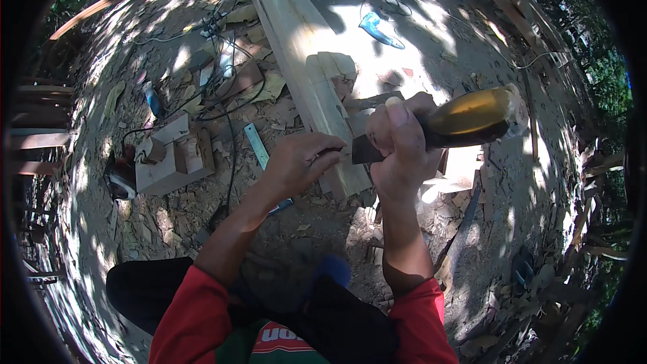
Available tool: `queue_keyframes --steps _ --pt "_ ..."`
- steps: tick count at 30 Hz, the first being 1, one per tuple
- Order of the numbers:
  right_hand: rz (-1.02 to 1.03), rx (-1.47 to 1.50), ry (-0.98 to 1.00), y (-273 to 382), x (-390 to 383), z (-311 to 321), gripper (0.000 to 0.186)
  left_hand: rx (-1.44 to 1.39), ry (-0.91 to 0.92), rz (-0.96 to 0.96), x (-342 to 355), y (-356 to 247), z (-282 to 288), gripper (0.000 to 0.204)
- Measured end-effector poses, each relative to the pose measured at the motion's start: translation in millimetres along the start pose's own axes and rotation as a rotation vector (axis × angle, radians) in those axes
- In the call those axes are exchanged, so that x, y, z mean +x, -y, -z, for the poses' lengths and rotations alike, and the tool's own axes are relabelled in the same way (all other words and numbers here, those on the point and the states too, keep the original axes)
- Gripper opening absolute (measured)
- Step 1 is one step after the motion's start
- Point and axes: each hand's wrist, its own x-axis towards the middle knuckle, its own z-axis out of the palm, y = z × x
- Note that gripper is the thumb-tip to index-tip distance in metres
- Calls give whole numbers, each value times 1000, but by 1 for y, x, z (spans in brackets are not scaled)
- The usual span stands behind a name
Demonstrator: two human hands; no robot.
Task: The person carves and smooths a piece of wood for a joint using a chisel and a hammer.
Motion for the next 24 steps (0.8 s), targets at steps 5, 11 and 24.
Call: queue_keyframes --steps 5,11,24 --pt "-148 -93 -86 -13 3 -15 15 -118 -3 95 1 6 -6 22" --pt "-255 -150 -65 -16 20 -11 22 -101 -13 73 12 -5 -2 19" --pt "-242 -97 -128 -31 19 -7 21 -256 9 177 15 14 -4 19"
